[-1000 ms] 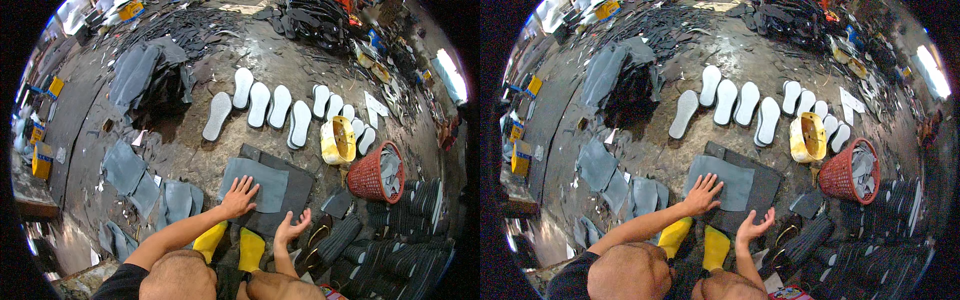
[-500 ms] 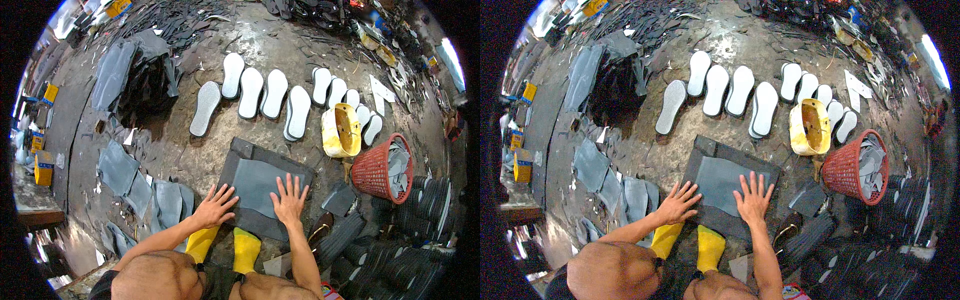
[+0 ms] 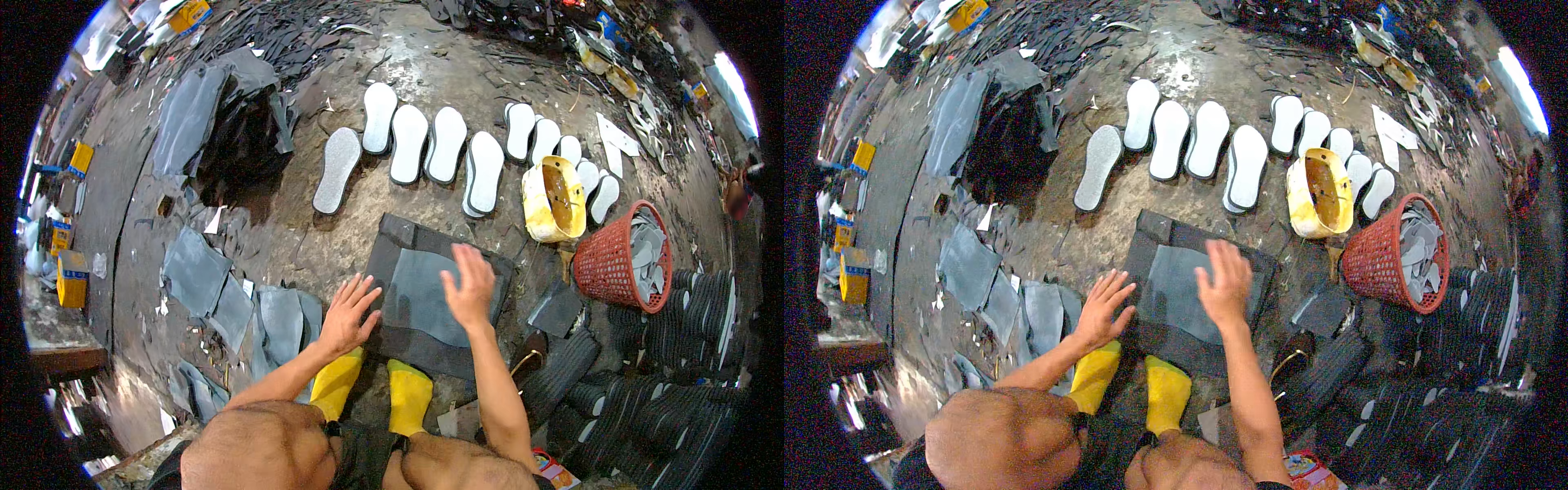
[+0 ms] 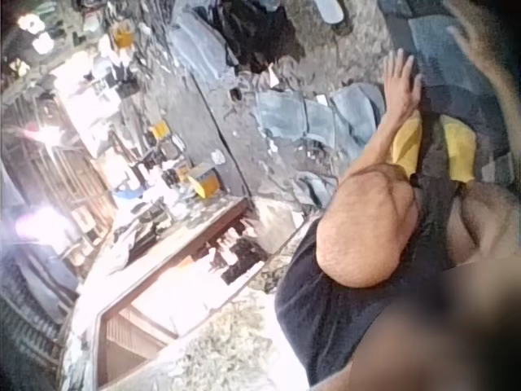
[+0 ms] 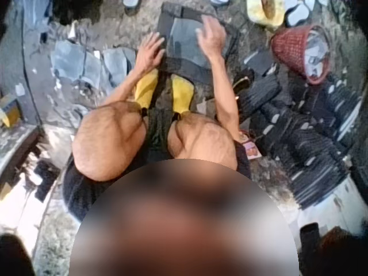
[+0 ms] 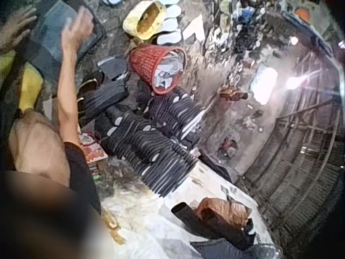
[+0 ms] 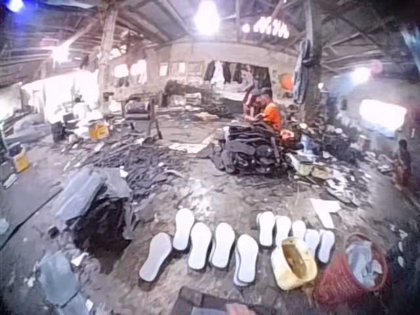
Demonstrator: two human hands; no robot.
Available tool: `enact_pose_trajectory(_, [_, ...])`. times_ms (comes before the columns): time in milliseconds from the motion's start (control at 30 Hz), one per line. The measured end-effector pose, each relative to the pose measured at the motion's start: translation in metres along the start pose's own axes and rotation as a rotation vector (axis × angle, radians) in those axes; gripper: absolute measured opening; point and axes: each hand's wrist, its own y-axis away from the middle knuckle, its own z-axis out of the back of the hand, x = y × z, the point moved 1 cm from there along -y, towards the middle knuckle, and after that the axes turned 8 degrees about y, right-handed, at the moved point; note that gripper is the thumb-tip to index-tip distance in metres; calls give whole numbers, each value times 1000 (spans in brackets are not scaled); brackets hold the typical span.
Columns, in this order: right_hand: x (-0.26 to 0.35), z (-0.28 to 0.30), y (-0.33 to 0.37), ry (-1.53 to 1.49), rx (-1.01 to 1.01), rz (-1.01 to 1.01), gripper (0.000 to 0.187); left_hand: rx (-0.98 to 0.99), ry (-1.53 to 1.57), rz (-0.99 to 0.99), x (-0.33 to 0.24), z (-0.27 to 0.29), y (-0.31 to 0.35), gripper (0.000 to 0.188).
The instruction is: The person sits on the floor and repeatedly picks up black rubber shoe uppers and white insoles, aligns them, and presses them together by hand. The person handles each pair one at a time, flips them to check alignment, and places the assembled units aside.
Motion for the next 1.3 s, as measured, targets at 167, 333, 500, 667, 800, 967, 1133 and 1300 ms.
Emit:
enact_pose_trajectory(167, [2, 7, 86, 82, 242, -180, 80, 404, -188, -347, 1, -8, 9, 61])
enact_pose_trajectory(333, [9, 2, 90, 38, -3, -155, 68, 273, -32, -281, 12, 5, 8, 50])
enact_pose_trajectory(500, [-29, 14, -15, -74, -104, -170, 48, -86, 54, -66, 44, 37, -47, 40])
enact_pose_trajectory(667, [-48, -17, -137, 160, -21, -314, 68, -264, 244, 71, 42, 44, -91, 35])
enact_pose_trajectory(800, [-57, -27, -179, 202, 127, -650, 96, -210, 325, 39, 28, 43, -120, 33])
enact_pose_trajectory(967, [-47, -4, -158, -465, 30, -821, 99, -5, 824, 294, -6, 10, -190, 51])
enact_pose_trajectory(1133, [-26, 28, -123, -1027, 25, -911, 93, 155, 1298, 248, -43, -31, -242, 71])
enact_pose_trajectory(1300, [-40, 73, -111, -847, 17, -883, 96, 109, 1185, 429, -47, -45, -237, 61])
